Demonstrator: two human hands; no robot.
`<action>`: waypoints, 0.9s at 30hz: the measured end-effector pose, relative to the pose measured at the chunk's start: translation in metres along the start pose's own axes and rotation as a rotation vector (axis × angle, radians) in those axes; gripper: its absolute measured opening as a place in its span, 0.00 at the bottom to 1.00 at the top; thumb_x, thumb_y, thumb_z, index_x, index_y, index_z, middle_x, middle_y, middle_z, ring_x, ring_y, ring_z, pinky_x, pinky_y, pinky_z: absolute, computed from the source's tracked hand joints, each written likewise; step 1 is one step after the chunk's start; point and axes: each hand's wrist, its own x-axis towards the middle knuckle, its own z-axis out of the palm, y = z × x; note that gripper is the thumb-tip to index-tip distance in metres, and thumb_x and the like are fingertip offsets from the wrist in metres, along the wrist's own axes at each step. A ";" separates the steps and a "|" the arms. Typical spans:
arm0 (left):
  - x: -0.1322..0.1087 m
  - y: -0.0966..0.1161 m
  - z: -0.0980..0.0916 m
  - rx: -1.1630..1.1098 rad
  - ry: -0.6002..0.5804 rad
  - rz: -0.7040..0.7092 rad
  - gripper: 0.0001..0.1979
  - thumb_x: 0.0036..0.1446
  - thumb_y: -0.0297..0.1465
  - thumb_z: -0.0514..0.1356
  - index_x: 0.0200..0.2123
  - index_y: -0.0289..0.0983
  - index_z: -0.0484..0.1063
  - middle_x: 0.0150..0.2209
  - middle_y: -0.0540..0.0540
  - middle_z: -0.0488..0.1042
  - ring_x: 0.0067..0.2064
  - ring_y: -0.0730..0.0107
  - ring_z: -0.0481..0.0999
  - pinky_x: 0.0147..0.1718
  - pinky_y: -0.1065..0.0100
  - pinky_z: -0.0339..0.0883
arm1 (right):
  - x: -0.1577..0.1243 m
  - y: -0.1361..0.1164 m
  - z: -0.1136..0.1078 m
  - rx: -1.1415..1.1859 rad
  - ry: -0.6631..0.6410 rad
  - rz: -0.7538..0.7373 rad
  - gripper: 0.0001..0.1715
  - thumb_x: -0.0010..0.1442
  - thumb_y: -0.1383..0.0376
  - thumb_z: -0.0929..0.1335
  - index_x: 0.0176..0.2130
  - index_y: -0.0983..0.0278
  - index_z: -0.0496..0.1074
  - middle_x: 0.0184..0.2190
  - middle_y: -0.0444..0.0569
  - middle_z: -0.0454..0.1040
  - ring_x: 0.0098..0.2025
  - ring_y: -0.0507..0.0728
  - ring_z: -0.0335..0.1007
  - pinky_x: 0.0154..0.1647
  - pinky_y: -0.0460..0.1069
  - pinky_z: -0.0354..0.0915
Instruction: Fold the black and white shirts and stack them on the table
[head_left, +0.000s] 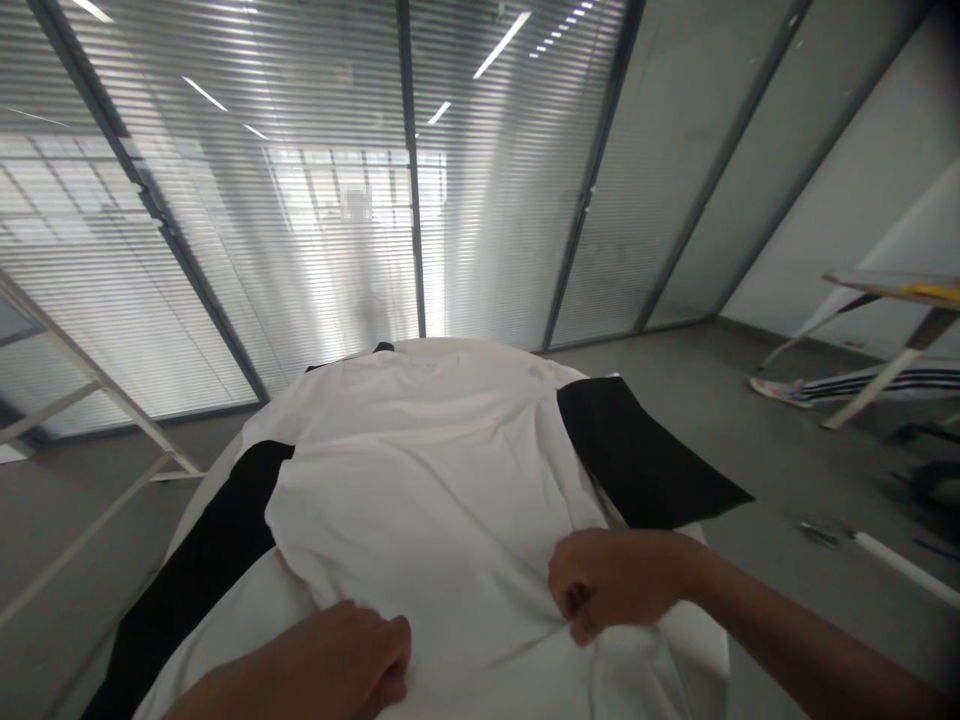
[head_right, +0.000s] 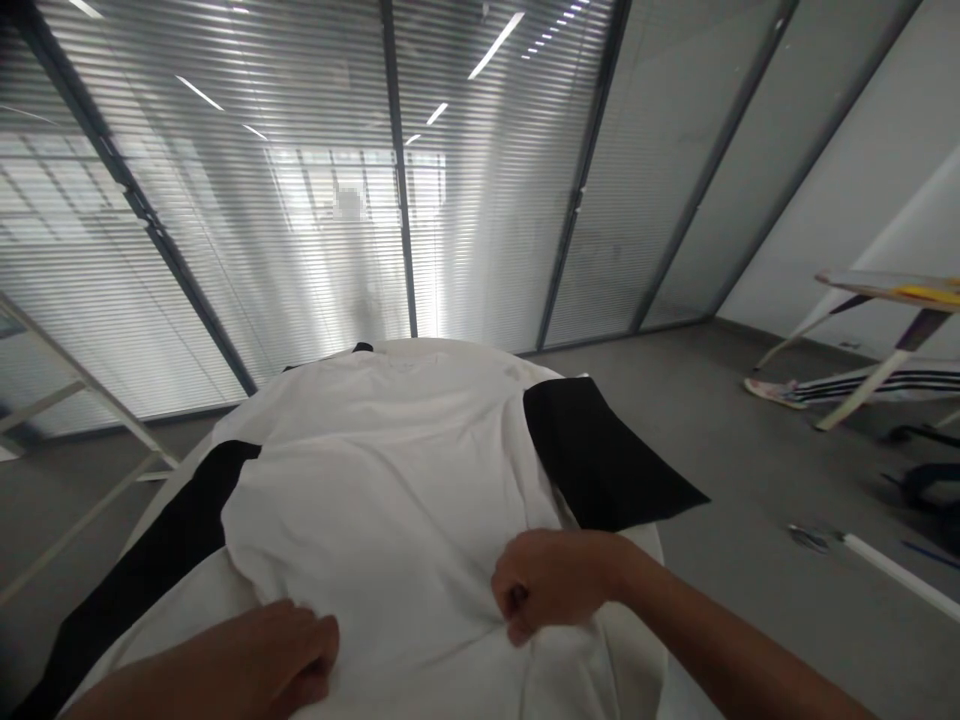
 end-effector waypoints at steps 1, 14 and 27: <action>0.000 0.008 -0.004 -0.022 -0.039 0.010 0.11 0.64 0.38 0.50 0.40 0.46 0.71 0.42 0.48 0.76 0.41 0.62 0.74 0.37 0.63 0.61 | -0.002 0.002 -0.006 0.017 -0.079 0.052 0.07 0.52 0.60 0.73 0.31 0.61 0.76 0.26 0.41 0.73 0.28 0.52 0.68 0.31 0.47 0.60; 0.072 0.004 -0.028 -0.265 -0.150 0.271 0.11 0.61 0.39 0.52 0.35 0.40 0.69 0.31 0.49 0.75 0.31 0.70 0.74 0.30 0.70 0.63 | 0.077 -0.010 -0.072 -0.252 0.410 0.193 0.18 0.64 0.57 0.61 0.45 0.62 0.74 0.41 0.52 0.78 0.43 0.59 0.73 0.42 0.51 0.64; 0.114 -0.109 -0.023 0.354 0.521 -0.047 0.19 0.67 0.38 0.42 0.38 0.38 0.70 0.41 0.42 0.74 0.45 0.58 0.71 0.46 0.58 0.59 | 0.152 0.000 -0.022 -0.594 0.825 0.459 0.19 0.70 0.61 0.55 0.48 0.63 0.69 0.46 0.56 0.74 0.48 0.62 0.69 0.45 0.56 0.65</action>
